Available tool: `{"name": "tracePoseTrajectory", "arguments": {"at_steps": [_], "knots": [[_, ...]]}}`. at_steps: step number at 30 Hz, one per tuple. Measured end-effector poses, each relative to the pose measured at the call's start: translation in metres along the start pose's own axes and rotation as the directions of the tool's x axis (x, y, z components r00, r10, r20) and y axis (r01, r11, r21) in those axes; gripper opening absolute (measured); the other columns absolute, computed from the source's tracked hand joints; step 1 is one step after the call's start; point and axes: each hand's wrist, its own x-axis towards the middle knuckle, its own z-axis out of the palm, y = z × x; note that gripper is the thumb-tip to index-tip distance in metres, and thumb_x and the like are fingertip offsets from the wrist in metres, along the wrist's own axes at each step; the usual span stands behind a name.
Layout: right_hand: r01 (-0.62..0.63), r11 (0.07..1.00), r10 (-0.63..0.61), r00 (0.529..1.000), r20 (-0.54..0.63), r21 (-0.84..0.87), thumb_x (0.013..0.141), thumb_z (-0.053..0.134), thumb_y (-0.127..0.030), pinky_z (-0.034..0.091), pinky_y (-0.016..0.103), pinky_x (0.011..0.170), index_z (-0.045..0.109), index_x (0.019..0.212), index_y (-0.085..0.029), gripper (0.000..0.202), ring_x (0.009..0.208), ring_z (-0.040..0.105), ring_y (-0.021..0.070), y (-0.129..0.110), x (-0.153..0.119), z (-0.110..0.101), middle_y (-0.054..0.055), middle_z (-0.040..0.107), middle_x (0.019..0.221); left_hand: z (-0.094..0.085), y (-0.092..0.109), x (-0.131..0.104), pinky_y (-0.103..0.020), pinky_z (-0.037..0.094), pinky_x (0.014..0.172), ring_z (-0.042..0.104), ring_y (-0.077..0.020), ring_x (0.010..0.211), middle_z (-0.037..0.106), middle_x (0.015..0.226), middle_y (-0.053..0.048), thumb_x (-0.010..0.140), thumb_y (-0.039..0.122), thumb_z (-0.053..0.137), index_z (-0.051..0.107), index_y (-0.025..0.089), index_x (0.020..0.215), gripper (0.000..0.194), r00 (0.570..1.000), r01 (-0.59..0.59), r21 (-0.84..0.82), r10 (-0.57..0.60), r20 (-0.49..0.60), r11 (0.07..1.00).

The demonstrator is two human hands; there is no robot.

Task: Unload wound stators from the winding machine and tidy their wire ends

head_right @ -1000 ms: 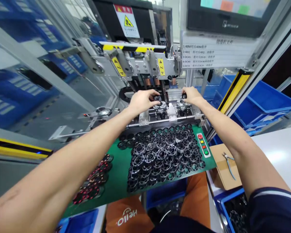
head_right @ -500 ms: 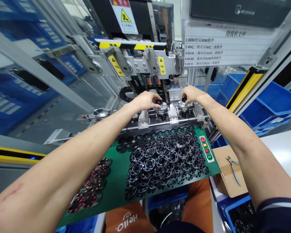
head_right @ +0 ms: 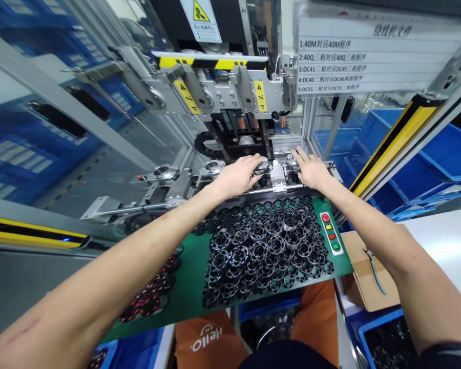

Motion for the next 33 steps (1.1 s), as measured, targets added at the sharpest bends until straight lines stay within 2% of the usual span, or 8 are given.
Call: {"name": "tracePoseTrajectory", "arguments": {"at_steps": [4, 7, 11, 15, 19, 22, 25, 33], "knots": [[-0.005, 1.0, 0.005, 1.0, 0.025, 0.015, 0.097, 0.044, -0.031, 0.04, 0.057, 0.121, 0.027, 0.167, -0.016, 0.073, 0.151, 0.043, 0.0383, -0.002, -0.013, 0.014, 0.013, 0.024, 0.175, 0.008, 0.011, -0.007, -0.053, 0.037, 0.125, 0.029, -0.034, 0.158, 0.037, 0.169, -0.015, 0.096, 0.036, 0.058, 0.034, 0.017, 0.161, 0.072, 1.0, 0.007, -0.006, -0.008, -0.028, 1.0], [-0.015, 1.0, 0.014, 0.994, 0.109, 0.003, 0.093, 0.051, -0.03, 0.042, 0.06, 0.118, 0.024, 0.168, -0.017, 0.08, 0.149, 0.044, 0.0417, 0.007, -0.01, 0.004, 0.014, 0.022, 0.175, -0.014, 0.011, -0.025, -0.05, 0.036, 0.125, 0.034, -0.0318, 0.157, 0.036, 0.169, -0.015, 0.095, 0.042, 0.062, 0.036, 0.017, 0.16, 0.075, 0.999, -0.001, -0.025, 0.0, -0.052, 1.0], [0.101, 0.993, -0.104, 0.994, 0.046, 0.068, 0.089, 0.059, -0.031, 0.044, 0.056, 0.117, 0.038, 0.162, -0.012, 0.078, 0.145, 0.049, 0.0395, -0.007, -0.019, -0.033, 0.018, 0.044, 0.165, -0.054, 0.001, -0.106, -0.038, 0.043, 0.116, 0.056, -0.0233, 0.136, 0.063, 0.145, -0.008, 0.101, 0.05, 0.054, 0.059, 0.023, 0.139, 0.047, 0.973, 0.067, -0.077, -0.082, -0.215, 0.995], [0.241, 0.951, -0.212, 0.965, -0.158, 0.196, 0.095, 0.054, -0.035, 0.053, 0.047, 0.104, 0.069, 0.133, -0.018, 0.045, 0.113, 0.068, 0.0299, -0.093, -0.035, -0.09, 0.01, 0.075, 0.124, -0.056, -0.02, -0.201, -0.034, 0.05, 0.092, 0.068, -0.0221, 0.102, 0.075, 0.106, -0.003, 0.099, 0.054, 0.057, 0.073, 0.028, 0.104, 0.031, 0.918, 0.396, 0.018, -0.396, -0.007, 0.918], [0.374, 0.897, -0.395, 0.917, 0.048, 0.235, 0.093, 0.06, -0.034, 0.057, 0.042, 0.093, 0.077, 0.114, -0.022, 0.03, 0.097, 0.072, 0.0262, -0.231, -0.03, -0.116, 0.009, 0.078, 0.105, -0.023, -0.034, -0.24, -0.037, 0.05, 0.094, 0.063, -0.0281, 0.115, 0.07, 0.116, -0.009, 0.085, 0.043, 0.078, 0.075, 0.026, 0.107, 0.028, 0.88, 0.467, 0.04, -0.469, 0.079, 0.883], [0.351, 0.923, -0.383, 0.878, 0.288, 0.159, 0.089, 0.067, -0.026, 0.056, 0.042, 0.095, 0.078, 0.109, -0.014, 0.026, 0.105, 0.073, 0.0299, -0.321, -0.015, -0.096, 0.017, 0.076, 0.109, -0.002, -0.036, -0.238, -0.043, 0.049, 0.102, 0.06, -0.0297, 0.121, 0.066, 0.125, -0.012, 0.087, 0.039, 0.077, 0.071, 0.019, 0.112, 0.033, 0.858, 0.508, 0.012, -0.507, 0.085, 0.861], [0.266, 0.959, -0.285, 0.886, 0.367, 0.102, 0.088, 0.074, -0.026, 0.057, 0.04, 0.097, 0.074, 0.115, -0.011, 0.031, 0.109, 0.071, 0.0282, -0.375, -0.001, -0.062, 0.019, 0.074, 0.116, 0.002, -0.038, -0.235, -0.049, 0.049, 0.104, 0.06, -0.0274, 0.12, 0.064, 0.128, -0.013, 0.096, 0.042, 0.068, 0.066, 0.014, 0.121, 0.038, 0.834, 0.55, -0.049, -0.546, 0.072, 0.834], [-0.005, 1.0, 0.006, 0.889, 0.458, -0.005, 0.098, 0.066, -0.043, 0.06, 0.045, 0.096, 0.063, 0.131, -0.016, 0.043, 0.113, 0.066, 0.0232, -0.397, 0.009, 0.0, 0.012, 0.065, 0.131, -0.052, -0.039, -0.308, -0.039, 0.05, 0.098, 0.06, -0.0283, 0.118, 0.069, 0.116, -0.006, 0.087, 0.041, 0.074, 0.065, 0.023, 0.089, 0.02, 0.856, 0.478, -0.335, -0.516, -0.029, 0.812]]}}
